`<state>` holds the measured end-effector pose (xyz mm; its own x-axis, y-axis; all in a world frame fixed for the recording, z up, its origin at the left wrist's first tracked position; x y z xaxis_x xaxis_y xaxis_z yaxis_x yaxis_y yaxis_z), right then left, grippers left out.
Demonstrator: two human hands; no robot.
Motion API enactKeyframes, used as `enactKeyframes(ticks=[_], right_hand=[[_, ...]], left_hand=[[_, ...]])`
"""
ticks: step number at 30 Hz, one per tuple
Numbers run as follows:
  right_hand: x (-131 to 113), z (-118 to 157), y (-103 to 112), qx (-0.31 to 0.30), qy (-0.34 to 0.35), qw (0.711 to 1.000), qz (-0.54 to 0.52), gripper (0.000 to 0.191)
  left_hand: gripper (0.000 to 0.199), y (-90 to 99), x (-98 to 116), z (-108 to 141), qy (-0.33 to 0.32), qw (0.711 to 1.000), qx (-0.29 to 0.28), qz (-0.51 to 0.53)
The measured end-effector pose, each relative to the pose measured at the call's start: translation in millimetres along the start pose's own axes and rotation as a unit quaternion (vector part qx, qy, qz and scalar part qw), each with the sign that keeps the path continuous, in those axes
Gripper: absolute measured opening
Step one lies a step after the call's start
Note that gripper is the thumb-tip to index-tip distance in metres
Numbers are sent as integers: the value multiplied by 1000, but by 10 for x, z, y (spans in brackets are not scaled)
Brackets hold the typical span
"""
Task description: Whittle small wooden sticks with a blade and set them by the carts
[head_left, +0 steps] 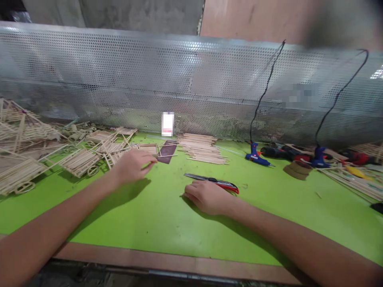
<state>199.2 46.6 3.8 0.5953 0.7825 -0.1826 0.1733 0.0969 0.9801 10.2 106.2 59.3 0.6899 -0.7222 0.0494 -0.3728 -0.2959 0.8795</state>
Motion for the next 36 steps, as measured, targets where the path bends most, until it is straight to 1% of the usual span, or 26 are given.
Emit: enactKeyframes(ticks=[2,4,6,8,11,15,21,28,36], right_hand=[[5,-3,3,-3,-5,1000,-8,32],[8,-8,-1,-8,-10,1000,-13,31],[16,-13,-4,-13,-17,1000,-10,31],[29,-15,-4,-15,-26,1000,-3,32],[43,-15,-1,-14,-35,999,3,33],[40,-16,-2,-18,-35,999,5,32],[35,-23,4,-14,-33,999,3,33],[46,-25,-10,-12,-29,1000,4,34],[35,-28,4,-8,-24,1000,4,33]], left_hand=[[30,211,-323,4,54,997,27,-56],[35,330,-588,23,102,991,24,-87],[37,397,-763,46,134,985,24,-109],[39,407,-857,60,150,981,19,-123],[40,356,-901,62,153,979,-2,-133],[40,287,-905,60,150,980,-25,-131],[40,282,-882,59,153,979,-25,-132],[39,237,-923,61,171,973,-54,-147],[37,202,-998,91,175,975,-46,-126]])
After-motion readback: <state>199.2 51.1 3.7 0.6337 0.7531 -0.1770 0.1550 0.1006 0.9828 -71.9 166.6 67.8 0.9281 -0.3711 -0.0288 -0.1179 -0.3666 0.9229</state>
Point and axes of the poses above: each hand's wrist, its own z-axis away from the middle knuckle, its own y-axis out of the back of the hand, x = y × z, the point moved 9 cm from there along -z, towards the middle knuckle, and after that the axes turned 8 degrees about -z, right-handed, at the moved point
